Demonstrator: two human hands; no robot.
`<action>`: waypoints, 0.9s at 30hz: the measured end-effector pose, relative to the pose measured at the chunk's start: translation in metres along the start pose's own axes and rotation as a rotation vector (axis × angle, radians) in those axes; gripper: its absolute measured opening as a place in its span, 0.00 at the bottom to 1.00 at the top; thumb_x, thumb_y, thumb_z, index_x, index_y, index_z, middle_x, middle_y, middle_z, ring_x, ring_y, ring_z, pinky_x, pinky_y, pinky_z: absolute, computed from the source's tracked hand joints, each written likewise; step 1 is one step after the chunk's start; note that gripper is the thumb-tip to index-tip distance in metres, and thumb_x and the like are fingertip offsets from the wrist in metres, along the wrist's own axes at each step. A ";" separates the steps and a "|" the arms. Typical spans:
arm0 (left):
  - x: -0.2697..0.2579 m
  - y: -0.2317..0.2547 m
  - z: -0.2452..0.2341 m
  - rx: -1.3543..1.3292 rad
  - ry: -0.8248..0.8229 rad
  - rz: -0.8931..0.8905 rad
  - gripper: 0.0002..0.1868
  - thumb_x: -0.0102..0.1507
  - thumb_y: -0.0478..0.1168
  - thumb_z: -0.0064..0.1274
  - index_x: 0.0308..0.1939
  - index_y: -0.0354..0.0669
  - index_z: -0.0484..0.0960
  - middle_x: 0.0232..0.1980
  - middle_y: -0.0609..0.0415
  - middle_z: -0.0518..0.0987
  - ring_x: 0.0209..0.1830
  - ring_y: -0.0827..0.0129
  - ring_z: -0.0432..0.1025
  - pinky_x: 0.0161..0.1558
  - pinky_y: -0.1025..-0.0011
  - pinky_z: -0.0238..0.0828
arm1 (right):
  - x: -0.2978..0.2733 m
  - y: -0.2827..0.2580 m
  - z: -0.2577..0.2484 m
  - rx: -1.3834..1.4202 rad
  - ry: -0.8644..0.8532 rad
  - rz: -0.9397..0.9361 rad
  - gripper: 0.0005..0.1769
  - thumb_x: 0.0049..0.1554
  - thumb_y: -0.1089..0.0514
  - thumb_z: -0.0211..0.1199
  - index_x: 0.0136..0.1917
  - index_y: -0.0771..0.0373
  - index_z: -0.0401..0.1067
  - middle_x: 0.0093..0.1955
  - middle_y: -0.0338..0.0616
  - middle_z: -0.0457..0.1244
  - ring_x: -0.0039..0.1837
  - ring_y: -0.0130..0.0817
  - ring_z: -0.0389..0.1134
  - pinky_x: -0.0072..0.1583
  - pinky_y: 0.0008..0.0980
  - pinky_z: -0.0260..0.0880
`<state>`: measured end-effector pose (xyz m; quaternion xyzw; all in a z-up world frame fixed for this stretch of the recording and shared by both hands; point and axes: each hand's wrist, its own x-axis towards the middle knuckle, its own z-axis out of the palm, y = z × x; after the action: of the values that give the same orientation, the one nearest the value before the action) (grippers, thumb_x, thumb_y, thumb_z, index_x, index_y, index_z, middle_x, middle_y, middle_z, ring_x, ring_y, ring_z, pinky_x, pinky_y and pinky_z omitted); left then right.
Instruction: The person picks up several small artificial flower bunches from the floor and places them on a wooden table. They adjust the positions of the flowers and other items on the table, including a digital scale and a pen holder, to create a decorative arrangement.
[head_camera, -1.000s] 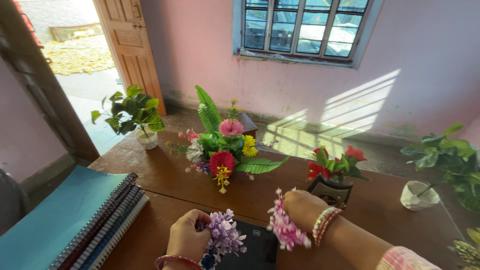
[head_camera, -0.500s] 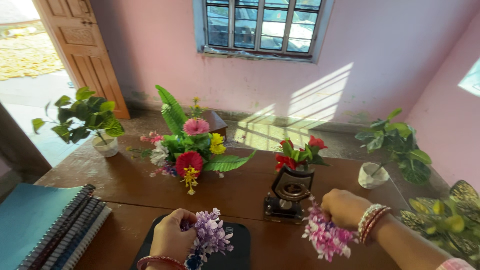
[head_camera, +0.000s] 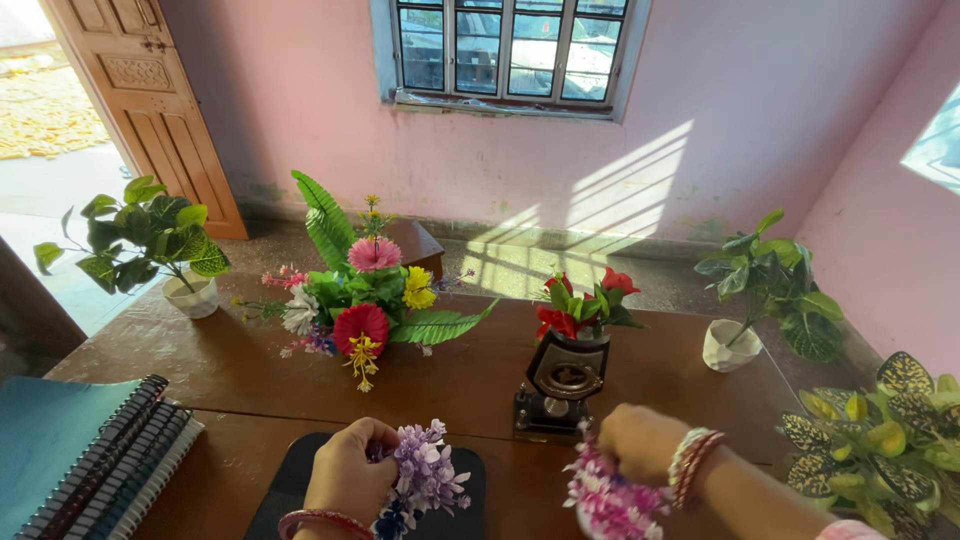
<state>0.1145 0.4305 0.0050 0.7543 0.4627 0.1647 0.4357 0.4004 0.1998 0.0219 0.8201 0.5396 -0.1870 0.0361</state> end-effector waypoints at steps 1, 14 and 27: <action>-0.001 0.000 0.000 0.004 0.008 0.009 0.11 0.53 0.31 0.63 0.40 0.41 0.86 0.36 0.53 0.86 0.36 0.71 0.79 0.44 0.71 0.77 | 0.002 -0.008 0.003 0.011 -0.006 -0.020 0.11 0.47 0.65 0.63 0.41 0.54 0.82 0.46 0.46 0.72 0.53 0.42 0.73 0.57 0.40 0.73; -0.010 -0.007 0.002 -0.071 0.085 0.102 0.12 0.52 0.31 0.60 0.40 0.40 0.86 0.36 0.52 0.87 0.35 0.69 0.81 0.43 0.71 0.78 | 0.025 -0.049 0.014 0.007 -0.106 -0.171 0.18 0.49 0.66 0.63 0.52 0.53 0.80 0.54 0.46 0.70 0.59 0.43 0.71 0.60 0.41 0.72; -0.009 -0.011 0.008 -0.097 0.121 0.172 0.11 0.51 0.30 0.60 0.38 0.39 0.86 0.34 0.51 0.85 0.35 0.68 0.81 0.42 0.71 0.77 | 0.047 -0.009 -0.063 0.041 0.706 -0.114 0.35 0.44 0.52 0.76 0.63 0.60 0.71 0.59 0.52 0.67 0.62 0.47 0.68 0.64 0.42 0.68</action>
<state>0.1088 0.4215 -0.0071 0.7580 0.4132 0.2688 0.4271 0.4253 0.2610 0.0652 0.8033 0.5597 0.0955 -0.1797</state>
